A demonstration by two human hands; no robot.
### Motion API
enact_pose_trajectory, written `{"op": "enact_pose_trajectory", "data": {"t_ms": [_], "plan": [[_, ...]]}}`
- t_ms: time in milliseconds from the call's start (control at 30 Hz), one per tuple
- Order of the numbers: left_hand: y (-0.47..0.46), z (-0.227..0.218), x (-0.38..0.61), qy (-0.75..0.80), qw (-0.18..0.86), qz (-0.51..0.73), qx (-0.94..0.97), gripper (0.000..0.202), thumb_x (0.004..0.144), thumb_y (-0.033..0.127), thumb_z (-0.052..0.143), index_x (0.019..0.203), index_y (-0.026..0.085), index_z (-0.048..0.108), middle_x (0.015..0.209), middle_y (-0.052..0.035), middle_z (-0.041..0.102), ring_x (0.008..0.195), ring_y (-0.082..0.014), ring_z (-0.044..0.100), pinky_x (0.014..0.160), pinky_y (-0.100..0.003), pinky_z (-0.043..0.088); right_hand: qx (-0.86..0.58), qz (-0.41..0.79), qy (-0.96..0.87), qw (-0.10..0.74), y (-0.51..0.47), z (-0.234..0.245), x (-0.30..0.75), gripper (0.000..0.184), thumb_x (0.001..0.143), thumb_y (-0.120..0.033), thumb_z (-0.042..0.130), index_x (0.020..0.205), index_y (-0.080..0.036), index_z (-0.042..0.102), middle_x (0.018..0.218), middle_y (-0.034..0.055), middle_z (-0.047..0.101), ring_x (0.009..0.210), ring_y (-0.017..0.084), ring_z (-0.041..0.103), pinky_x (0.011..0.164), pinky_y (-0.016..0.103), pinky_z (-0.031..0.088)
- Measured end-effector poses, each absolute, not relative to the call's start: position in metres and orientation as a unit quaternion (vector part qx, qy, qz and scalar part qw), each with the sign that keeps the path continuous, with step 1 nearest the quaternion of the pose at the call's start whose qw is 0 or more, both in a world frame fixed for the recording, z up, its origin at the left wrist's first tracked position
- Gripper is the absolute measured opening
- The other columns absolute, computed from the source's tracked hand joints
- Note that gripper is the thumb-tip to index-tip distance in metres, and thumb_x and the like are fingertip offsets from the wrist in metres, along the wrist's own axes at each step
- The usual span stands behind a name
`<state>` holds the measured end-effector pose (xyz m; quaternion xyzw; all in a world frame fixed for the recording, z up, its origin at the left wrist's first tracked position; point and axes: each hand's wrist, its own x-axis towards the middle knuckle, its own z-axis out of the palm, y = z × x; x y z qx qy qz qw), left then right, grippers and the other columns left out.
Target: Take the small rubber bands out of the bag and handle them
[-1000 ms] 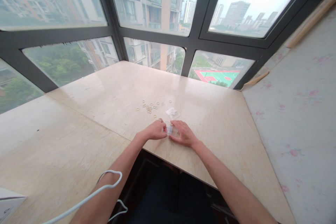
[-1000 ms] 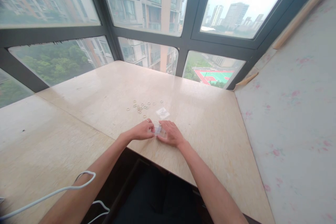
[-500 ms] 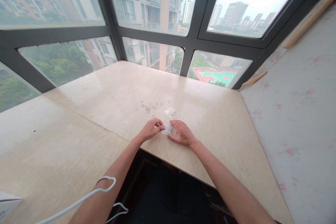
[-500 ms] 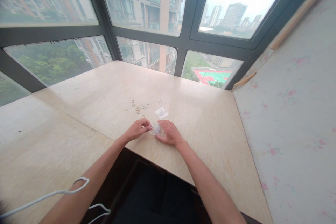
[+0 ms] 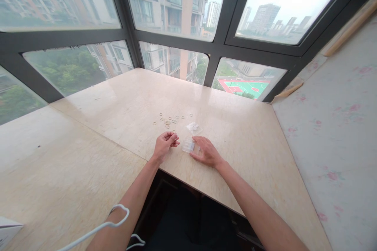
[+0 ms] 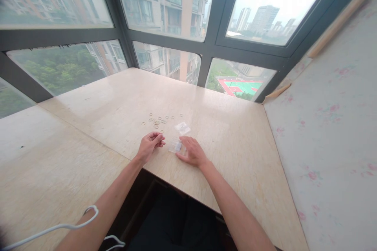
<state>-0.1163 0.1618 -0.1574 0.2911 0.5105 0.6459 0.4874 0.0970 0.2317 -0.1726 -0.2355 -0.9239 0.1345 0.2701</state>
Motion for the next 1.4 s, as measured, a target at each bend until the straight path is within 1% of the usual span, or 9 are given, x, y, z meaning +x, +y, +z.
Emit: {"op": "enact_pose_trajectory", "data": {"t_ms": [267, 433, 633, 800, 1033, 1233, 1400], "plan": [[0.164, -0.167, -0.118, 0.495, 0.472, 0.686, 0.25, 0.048, 0.064, 0.043, 0.081, 0.089, 0.011, 0.056, 0.078, -0.0053, 0.066, 0.063, -0.0127, 0.065, 0.058, -0.022, 0.051, -0.229, 0.128, -0.927, 0.269, 0.231, -0.174, 0.098, 0.058, 0.083, -0.038, 0.063, 0.133, -0.018, 0.044, 0.123, 0.0158, 0.058, 0.114, 0.029, 0.054, 0.095, 0.047, 0.044], [0.165, -0.168, -0.117, 0.49, 0.458, 0.708, 0.222, 0.049, 0.063, 0.041, 0.081, 0.095, 0.01, 0.061, 0.081, -0.0047, 0.065, 0.063, -0.0102, 0.063, 0.059, -0.022, 0.05, -0.23, 0.129, -0.927, 0.268, 0.23, -0.174, 0.097, 0.057, 0.083, -0.037, 0.063, 0.132, -0.017, 0.044, 0.123, 0.0155, 0.057, 0.114, 0.029, 0.054, 0.095, 0.046, 0.044], [0.164, -0.169, -0.115, 0.494, 0.446, 0.718, 0.207, 0.05, 0.062, 0.048, 0.08, 0.088, 0.01, 0.061, 0.078, -0.0042, 0.063, 0.059, -0.0095, 0.06, 0.055, -0.021, 0.046, -0.233, 0.131, -0.926, 0.269, 0.23, -0.175, 0.098, 0.059, 0.083, -0.039, 0.063, 0.134, -0.017, 0.043, 0.124, 0.0161, 0.057, 0.114, 0.029, 0.054, 0.096, 0.047, 0.044], [0.163, -0.17, -0.115, 0.489, 0.446, 0.717, 0.216, 0.049, 0.067, 0.052, 0.075, 0.086, 0.01, 0.06, 0.075, -0.004, 0.062, 0.059, -0.0107, 0.061, 0.054, -0.022, 0.045, -0.238, 0.141, -0.92, 0.279, 0.234, -0.179, 0.099, 0.059, 0.083, -0.041, 0.064, 0.133, -0.018, 0.044, 0.123, 0.0166, 0.058, 0.114, 0.029, 0.055, 0.096, 0.048, 0.044], [0.162, -0.169, -0.114, 0.489, 0.449, 0.717, 0.21, 0.047, 0.065, 0.05, 0.077, 0.084, 0.01, 0.062, 0.071, -0.0026, 0.06, 0.056, -0.0097, 0.058, 0.053, -0.021, 0.042, -0.274, 0.179, -0.892, 0.31, 0.236, -0.184, 0.101, 0.062, 0.077, -0.04, 0.07, 0.131, -0.02, 0.044, 0.118, 0.013, 0.062, 0.111, 0.029, 0.058, 0.095, 0.047, 0.046], [0.16, -0.166, -0.114, 0.492, 0.453, 0.713, 0.209, 0.044, 0.062, 0.045, 0.081, 0.084, 0.009, 0.067, 0.07, -0.0019, 0.059, 0.057, -0.0076, 0.055, 0.056, -0.021, 0.042, -0.282, 0.183, -0.887, 0.316, 0.236, -0.184, 0.102, 0.059, 0.077, -0.041, 0.07, 0.127, -0.02, 0.046, 0.116, 0.0123, 0.063, 0.109, 0.027, 0.06, 0.094, 0.045, 0.047], [0.159, -0.164, -0.113, 0.496, 0.448, 0.713, 0.214, 0.038, 0.062, 0.042, 0.082, 0.08, 0.01, 0.07, 0.071, -0.0029, 0.061, 0.058, -0.0076, 0.053, 0.056, -0.021, 0.041, -0.281, 0.182, -0.885, 0.323, 0.235, -0.182, 0.101, 0.063, 0.077, -0.042, 0.07, 0.129, -0.02, 0.043, 0.115, 0.0126, 0.063, 0.107, 0.028, 0.06, 0.093, 0.046, 0.047]]}}
